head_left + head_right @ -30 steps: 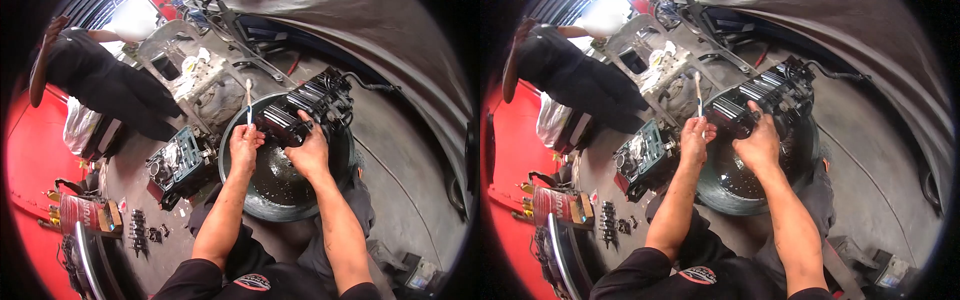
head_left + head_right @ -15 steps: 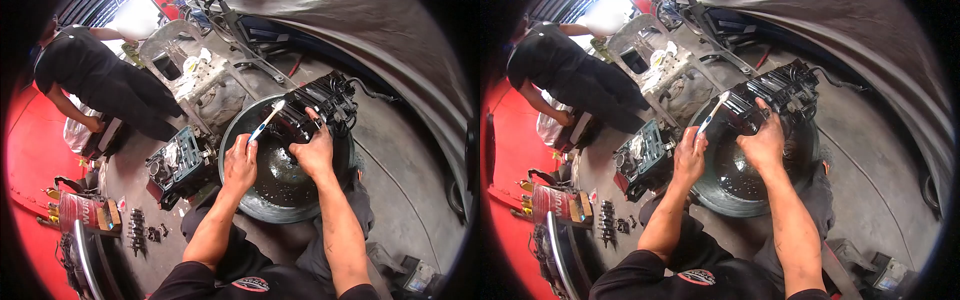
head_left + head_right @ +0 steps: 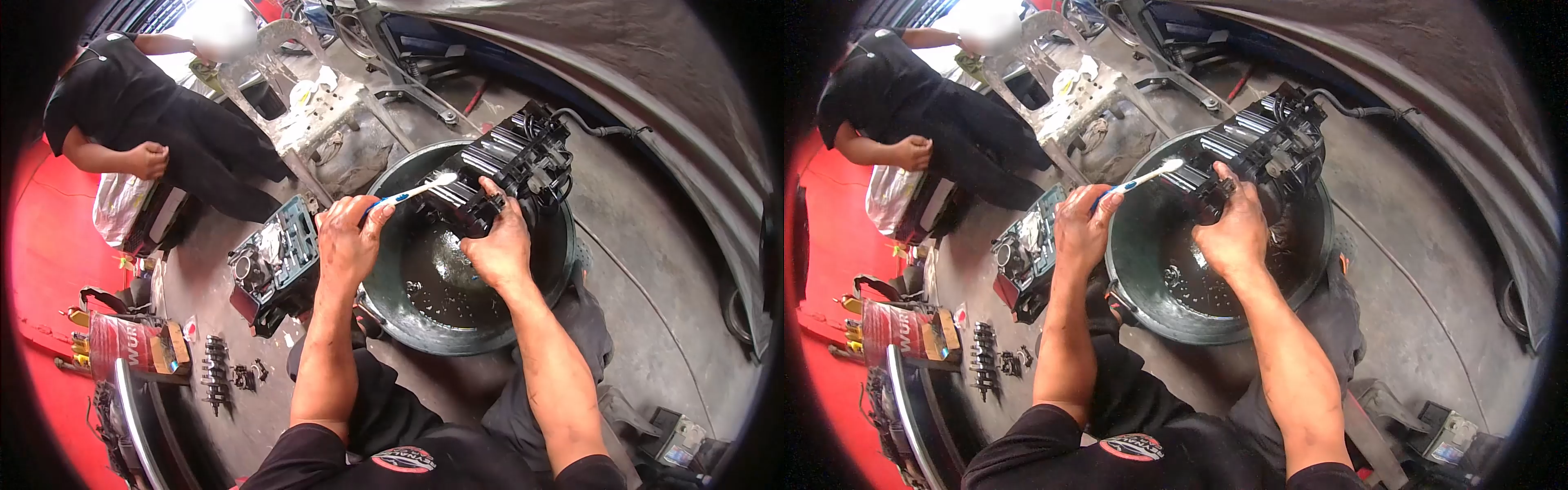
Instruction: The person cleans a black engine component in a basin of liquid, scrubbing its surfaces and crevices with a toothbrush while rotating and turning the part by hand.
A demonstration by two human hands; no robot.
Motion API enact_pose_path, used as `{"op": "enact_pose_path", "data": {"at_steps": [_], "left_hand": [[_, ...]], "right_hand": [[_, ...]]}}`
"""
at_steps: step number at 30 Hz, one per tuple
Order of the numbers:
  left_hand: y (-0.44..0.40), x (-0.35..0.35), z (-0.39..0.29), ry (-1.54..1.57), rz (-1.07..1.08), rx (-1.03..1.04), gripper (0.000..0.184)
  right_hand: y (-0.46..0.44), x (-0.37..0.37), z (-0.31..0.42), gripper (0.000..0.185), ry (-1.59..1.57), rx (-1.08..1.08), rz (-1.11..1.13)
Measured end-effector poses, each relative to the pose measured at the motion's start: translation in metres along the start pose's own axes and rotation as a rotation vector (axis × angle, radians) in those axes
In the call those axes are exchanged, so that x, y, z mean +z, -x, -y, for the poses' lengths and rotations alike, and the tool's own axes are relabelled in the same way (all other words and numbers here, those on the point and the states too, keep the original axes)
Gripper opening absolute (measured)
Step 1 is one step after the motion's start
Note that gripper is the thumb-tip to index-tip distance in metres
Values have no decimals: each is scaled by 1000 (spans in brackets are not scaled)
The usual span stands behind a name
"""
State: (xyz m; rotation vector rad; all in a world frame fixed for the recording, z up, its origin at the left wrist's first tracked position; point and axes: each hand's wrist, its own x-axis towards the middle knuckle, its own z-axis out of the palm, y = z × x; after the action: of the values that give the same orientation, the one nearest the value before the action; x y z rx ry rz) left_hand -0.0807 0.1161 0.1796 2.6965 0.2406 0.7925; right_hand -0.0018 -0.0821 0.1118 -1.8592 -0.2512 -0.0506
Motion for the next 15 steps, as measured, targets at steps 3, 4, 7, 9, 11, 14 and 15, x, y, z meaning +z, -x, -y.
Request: {"op": "enact_pose_path", "data": {"at_steps": [3, 4, 7, 9, 11, 14, 15], "left_hand": [[-21, -3, -12, -99, 120, 14, 39], [-29, -3, -16, -155, 157, 42, 42], [-56, -9, -22, -159, 320, -50, 45], [-60, -8, -5, -168, 316, -41, 45], [-66, -21, -5, -277, 322, -135, 44], [-62, -18, -4, -266, 295, -148, 48], [-61, -20, -4, -281, 261, -140, 50]], "right_hand": [[1, -6, 11, 83, 64, 37, 16], [2, -6, 12, 84, 80, 45, 14], [1, -5, 6, 85, 37, 27, 7], [0, -3, -2, 85, -3, 10, 2], [1, -4, -3, 84, -16, 43, 30], [4, -15, 21, 83, 86, 86, 48], [6, -11, 16, 83, 87, 66, 9]]}}
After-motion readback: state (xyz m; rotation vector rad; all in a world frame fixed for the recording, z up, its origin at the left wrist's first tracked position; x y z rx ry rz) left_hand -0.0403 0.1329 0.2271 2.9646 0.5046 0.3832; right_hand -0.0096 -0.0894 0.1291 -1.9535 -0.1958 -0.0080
